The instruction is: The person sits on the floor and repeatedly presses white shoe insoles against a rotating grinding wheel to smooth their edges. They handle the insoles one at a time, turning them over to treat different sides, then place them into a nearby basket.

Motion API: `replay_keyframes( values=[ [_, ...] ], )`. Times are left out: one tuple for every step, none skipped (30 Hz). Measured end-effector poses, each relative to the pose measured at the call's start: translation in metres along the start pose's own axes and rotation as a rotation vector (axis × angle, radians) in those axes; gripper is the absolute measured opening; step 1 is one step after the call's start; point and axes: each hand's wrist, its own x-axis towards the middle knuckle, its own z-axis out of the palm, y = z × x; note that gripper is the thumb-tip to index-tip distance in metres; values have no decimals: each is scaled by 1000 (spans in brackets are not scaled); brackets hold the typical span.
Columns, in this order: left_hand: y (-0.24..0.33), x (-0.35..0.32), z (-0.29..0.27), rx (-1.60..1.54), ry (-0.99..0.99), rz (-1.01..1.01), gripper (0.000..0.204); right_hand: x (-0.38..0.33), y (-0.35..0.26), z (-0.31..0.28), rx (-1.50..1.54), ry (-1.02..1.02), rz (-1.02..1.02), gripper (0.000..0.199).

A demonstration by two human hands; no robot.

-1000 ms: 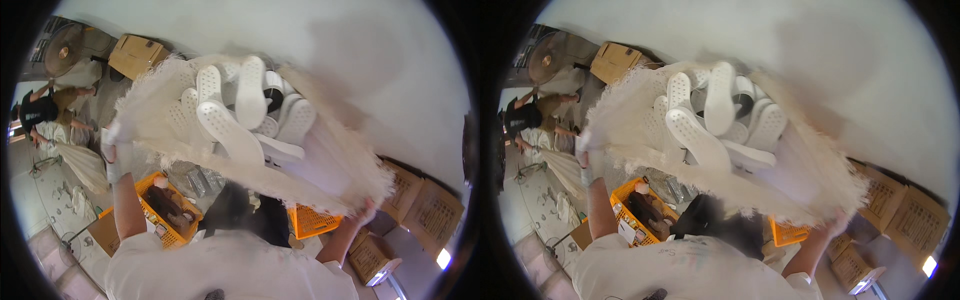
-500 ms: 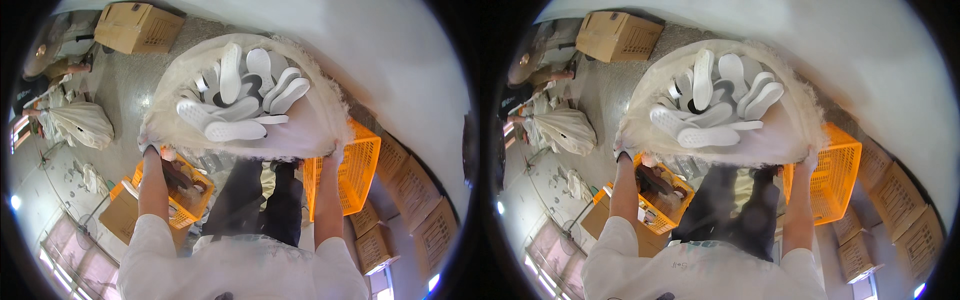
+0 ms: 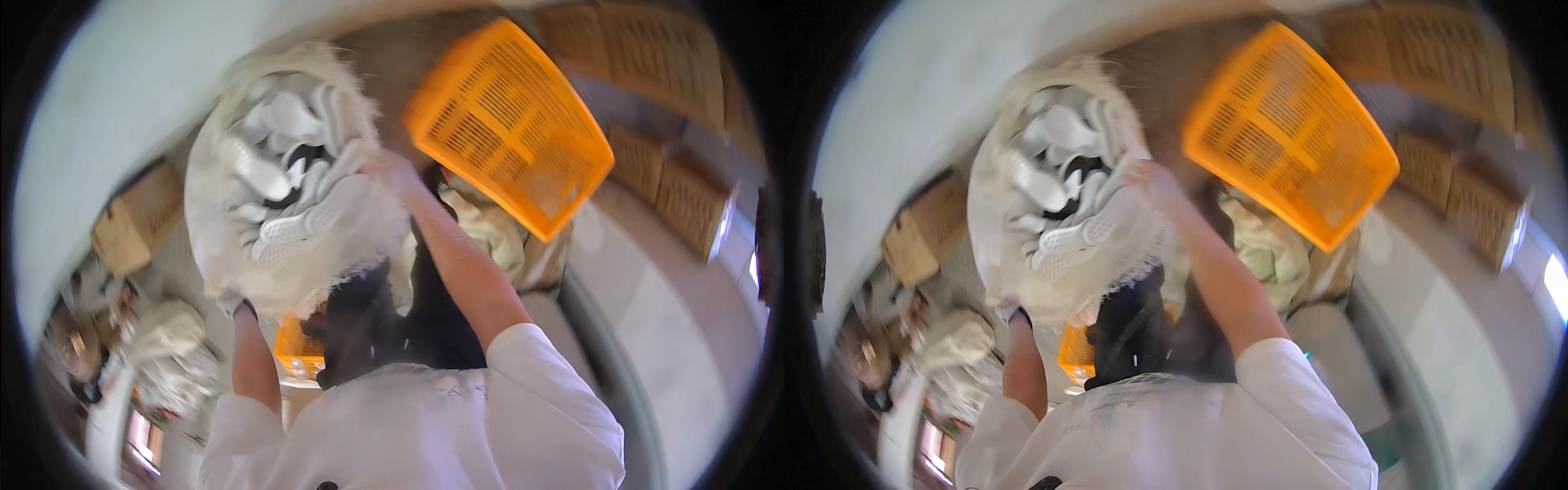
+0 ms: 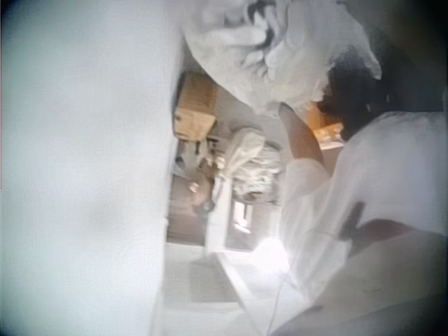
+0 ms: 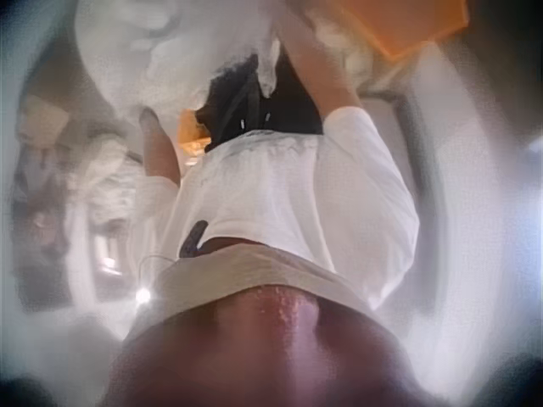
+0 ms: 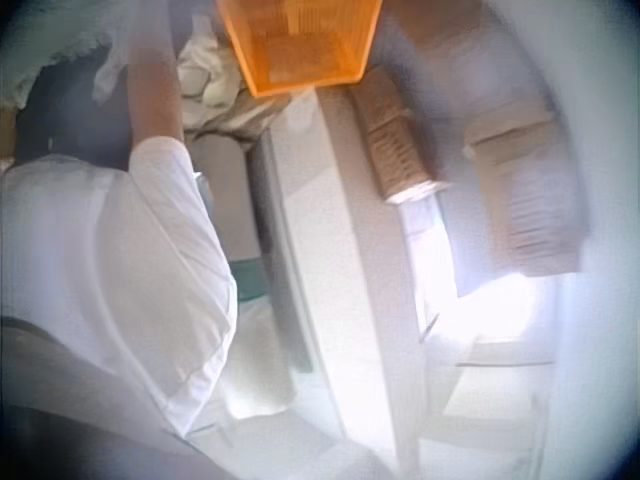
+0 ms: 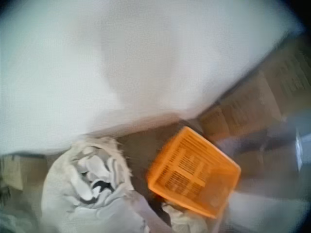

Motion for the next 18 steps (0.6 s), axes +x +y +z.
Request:
replay_keyframes(
  values=[
    [9,-25,13,57,-10,83,47,-12,7,-6,-101,141,-122,39],
    [17,-54,28,44,-72,124,47,-31,24,-28,3,167,-23,38],
    [25,-85,44,145,-110,268,48,-45,46,-46,119,187,40,38],
    [33,-118,61,164,-220,367,49,-57,74,-61,249,205,23,38],
    [37,-155,80,181,-353,462,49,-76,112,-78,520,264,134,37],
    [39,-191,101,196,-505,553,50,-83,156,-85,621,503,277,35],
    [38,-226,125,218,-665,636,51,-96,209,-95,650,625,381,34],
    [33,-263,146,274,-829,720,51,-102,268,-105,474,757,538,32],
    [24,-297,166,384,-951,833,53,-109,330,-109,341,888,706,34],
    [15,-328,185,410,-1155,951,54,-118,389,-104,444,958,835,37],
    [3,-355,207,542,-1150,863,49,-120,444,-93,669,999,964,39],
    [-14,-379,230,496,-1340,942,43,-117,496,-82,438,974,1064,39],
    [-28,-396,246,541,-1408,934,40,-108,539,-65,199,944,1169,39],
    [-46,-410,263,551,-1553,937,37,-101,578,-53,192,925,1231,37],
    [-63,-421,278,616,-1625,938,38,-89,611,-45,229,1000,1190,36],
    [-77,-428,290,690,-1705,944,38,-76,636,-38,397,953,1214,34],
    [-91,-433,297,730,-1835,950,38,-64,654,-35,520,994,1186,33],
    [-105,-436,306,867,-1771,941,37,-56,667,-33,675,1056,1122,31]
  ],
)
